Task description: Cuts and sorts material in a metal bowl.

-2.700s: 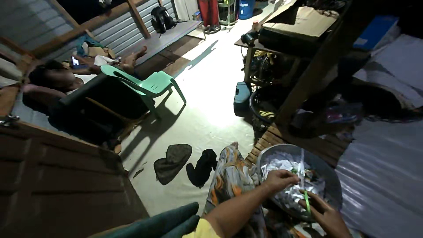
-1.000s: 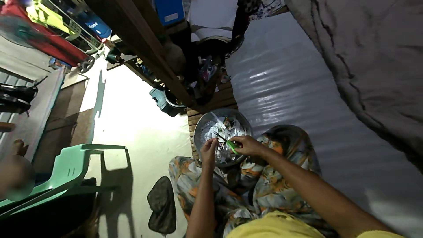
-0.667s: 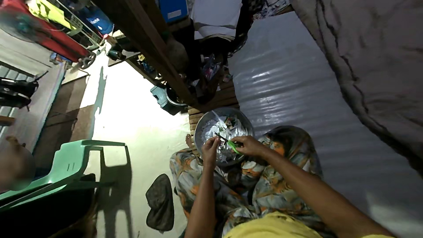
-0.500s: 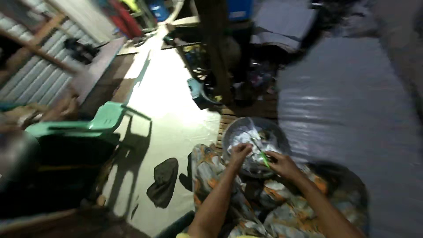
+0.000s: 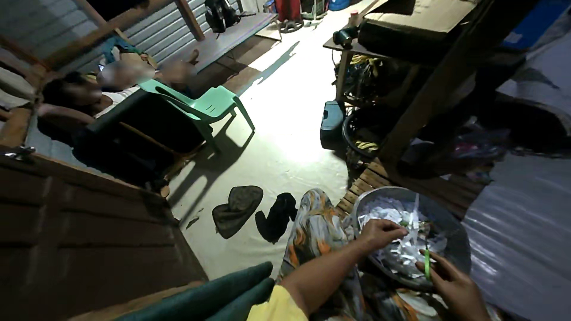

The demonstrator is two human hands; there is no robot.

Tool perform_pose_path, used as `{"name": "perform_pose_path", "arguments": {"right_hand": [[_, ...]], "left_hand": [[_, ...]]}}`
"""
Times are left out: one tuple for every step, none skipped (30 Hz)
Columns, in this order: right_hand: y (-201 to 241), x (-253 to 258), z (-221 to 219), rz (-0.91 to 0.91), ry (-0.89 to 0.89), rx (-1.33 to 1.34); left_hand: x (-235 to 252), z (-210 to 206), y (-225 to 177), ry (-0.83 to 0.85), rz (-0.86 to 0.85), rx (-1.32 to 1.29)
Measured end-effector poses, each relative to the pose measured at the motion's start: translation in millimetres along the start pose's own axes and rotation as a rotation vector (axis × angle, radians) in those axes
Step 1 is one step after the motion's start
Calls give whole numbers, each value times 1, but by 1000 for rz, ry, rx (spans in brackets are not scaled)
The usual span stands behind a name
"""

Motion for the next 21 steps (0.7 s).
{"name": "perform_pose_path", "arguments": {"right_hand": [[0, 0, 0, -7, 4, 6], [0, 0, 0, -9, 6, 9], [1, 0, 0, -8, 8, 7], [2, 0, 1, -3, 9, 1], [3, 1, 1, 3, 10, -2], [3, 1, 1, 11, 11, -3], [4, 1, 1, 17, 11, 0], [4, 1, 1, 20, 12, 7], [4, 1, 1, 23, 12, 16], [3, 1, 1, 28, 10, 20], [3, 1, 1, 35, 10, 24], [2, 1, 1, 37, 11, 24], [2, 1, 1, 34, 9, 22], [2, 1, 2, 31, 6, 21], [1, 1, 2, 30, 3, 21], [1, 1, 2, 29, -1, 18], [1, 1, 3, 31, -6, 19], [1, 1, 3, 32, -8, 22], [0, 2, 2, 31, -8, 21], [0, 2, 2, 30, -10, 17], [0, 3, 2, 25, -10, 20]], "left_hand": [[0, -1, 0, 0, -3, -5], [1, -2, 1, 2, -6, -12], [2, -3, 2, 5, -8, -21], [2, -4, 2, 9, -10, -23], [2, -4, 2, 12, -12, -24], [3, -4, 3, 12, -16, -28], [4, -4, 3, 9, -22, -31], [3, -4, 2, 1, -27, -33], [3, -3, 2, -10, -28, -31], [2, -2, 1, -20, -24, -29], [3, -1, 2, -26, -19, -26], [3, -1, 2, -23, -8, -24], [3, 0, 3, -22, 4, -24], [4, 0, 4, -24, 12, -29], [5, 0, 6, -31, 17, -39], [5, -1, 8, -31, 23, -46], [6, -1, 9, -30, 27, -47], [6, -1, 9, -28, 29, -50], [7, -1, 9, -28, 28, -53], [7, -1, 9, -29, 26, -56], [7, -1, 9, -30, 22, -58]]}}
Point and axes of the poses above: each hand's wrist, its own x-axis towards the middle knuckle, its own z-axis out of the back of the hand, y = z × x, the point moved 8 cm from there along x, towards the middle knuckle, and after that the axes turned 10 degrees about x, right-handed, at the moved point
